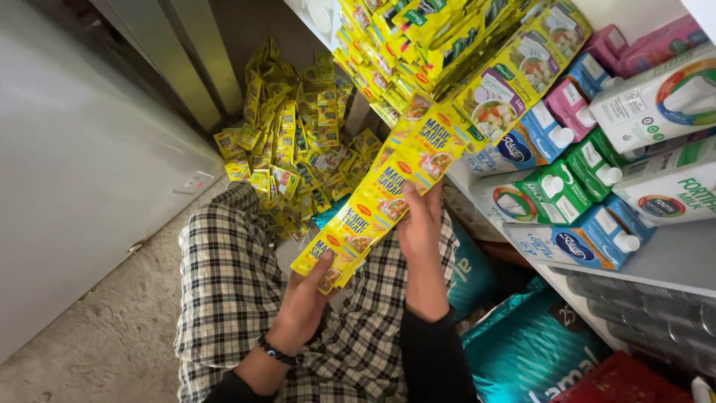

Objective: Sorting and arranging seasoning packets on a lower shelf area in a grocery store.

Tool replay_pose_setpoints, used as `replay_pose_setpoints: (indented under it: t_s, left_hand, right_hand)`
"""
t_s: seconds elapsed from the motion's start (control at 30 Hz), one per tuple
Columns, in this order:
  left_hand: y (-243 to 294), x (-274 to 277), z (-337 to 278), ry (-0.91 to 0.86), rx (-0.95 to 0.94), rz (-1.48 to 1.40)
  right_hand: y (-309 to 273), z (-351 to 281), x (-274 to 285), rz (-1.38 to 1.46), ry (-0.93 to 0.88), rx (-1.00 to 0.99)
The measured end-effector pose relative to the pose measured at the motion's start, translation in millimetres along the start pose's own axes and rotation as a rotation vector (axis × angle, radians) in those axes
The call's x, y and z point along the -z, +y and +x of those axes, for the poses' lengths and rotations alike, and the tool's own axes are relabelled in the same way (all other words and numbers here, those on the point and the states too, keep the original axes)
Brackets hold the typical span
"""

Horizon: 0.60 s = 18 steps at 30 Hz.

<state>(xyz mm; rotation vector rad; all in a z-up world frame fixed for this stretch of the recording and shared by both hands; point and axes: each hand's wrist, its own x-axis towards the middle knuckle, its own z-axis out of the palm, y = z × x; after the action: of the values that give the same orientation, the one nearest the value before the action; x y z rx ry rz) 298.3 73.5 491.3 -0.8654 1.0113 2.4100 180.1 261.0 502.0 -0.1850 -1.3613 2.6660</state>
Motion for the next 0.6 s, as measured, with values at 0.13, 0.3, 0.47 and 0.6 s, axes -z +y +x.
replay_pose_setpoints:
  t_s: [0.13,0.3,0.47,0.6]
  left_hand:
    - [4.7,4.1,-1.3,-0.002,-0.004,0.038]
    - [13.1,-10.9,-4.0,0.031,-0.009,0.065]
    - [37.6,-47.7,41.8,-0.022,-0.225,0.152]
    - [88.2,-137.6,97.4,-0.218,-0.455,0.146]
  right_hand:
    - [2.4,-3.5,-3.0,-0.045,-0.023,-0.051]
    - [2.9,1.8,1.9,-0.091,-0.017,-0.041]
    - [-43.5,60.3,-19.0,-0.141,-0.028,0.110]
    - [-103.1,183.8,-11.4,-0.301,-0.013,0.264]
